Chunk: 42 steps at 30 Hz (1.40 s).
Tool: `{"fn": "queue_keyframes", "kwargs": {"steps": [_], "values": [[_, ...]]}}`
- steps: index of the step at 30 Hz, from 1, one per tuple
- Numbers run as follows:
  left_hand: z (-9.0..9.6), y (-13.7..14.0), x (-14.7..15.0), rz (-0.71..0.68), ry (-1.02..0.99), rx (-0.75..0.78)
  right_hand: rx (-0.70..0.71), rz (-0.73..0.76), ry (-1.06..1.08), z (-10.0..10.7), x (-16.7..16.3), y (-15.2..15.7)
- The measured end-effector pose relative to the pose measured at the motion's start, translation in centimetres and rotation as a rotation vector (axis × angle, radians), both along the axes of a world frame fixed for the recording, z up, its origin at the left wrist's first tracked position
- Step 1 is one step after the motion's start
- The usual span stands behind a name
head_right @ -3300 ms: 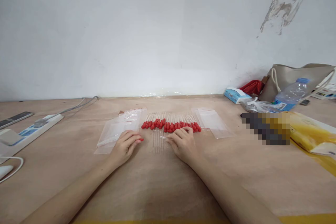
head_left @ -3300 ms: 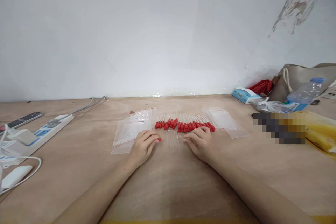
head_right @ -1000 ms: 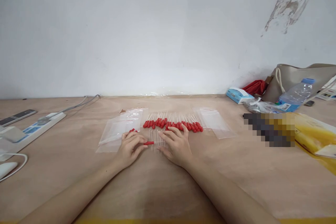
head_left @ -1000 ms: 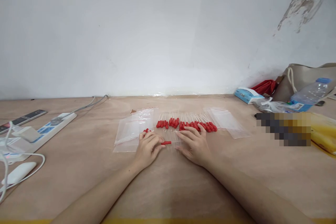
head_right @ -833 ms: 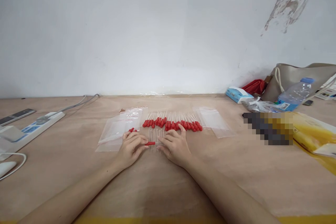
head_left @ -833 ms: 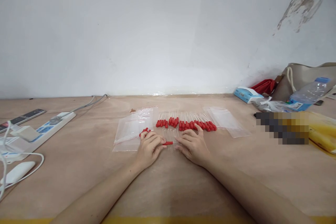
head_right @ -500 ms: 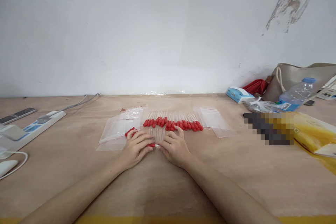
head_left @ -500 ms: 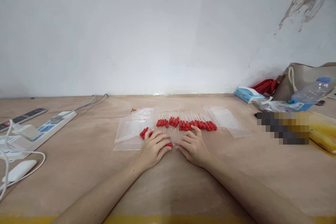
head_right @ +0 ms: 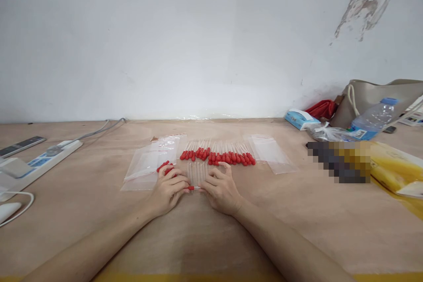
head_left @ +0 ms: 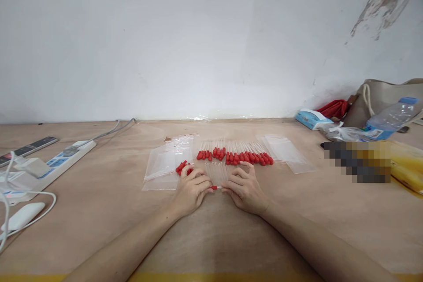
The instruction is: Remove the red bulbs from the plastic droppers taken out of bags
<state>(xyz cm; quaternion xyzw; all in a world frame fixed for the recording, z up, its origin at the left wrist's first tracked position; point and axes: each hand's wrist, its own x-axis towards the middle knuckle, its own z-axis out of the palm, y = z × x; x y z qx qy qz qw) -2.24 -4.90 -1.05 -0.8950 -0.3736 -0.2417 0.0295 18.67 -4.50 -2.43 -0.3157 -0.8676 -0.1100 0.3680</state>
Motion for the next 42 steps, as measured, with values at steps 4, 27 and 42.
{"fn": "queue_keyframes", "kwargs": {"steps": [4,27,42], "values": [[-0.1,0.0,0.0,-0.007,0.001,0.008,0.006,-0.012,0.002,0.0,-0.1,-0.2],[-0.2,4.9,-7.2,0.533,-0.49,-0.163,-0.204,-0.27,0.23,-0.4,-0.5,1.5],[-0.6,4.8,-7.1,0.529,-0.302,-0.046,-0.246,-0.2,0.073,-0.6,-1.4,0.6]]}}
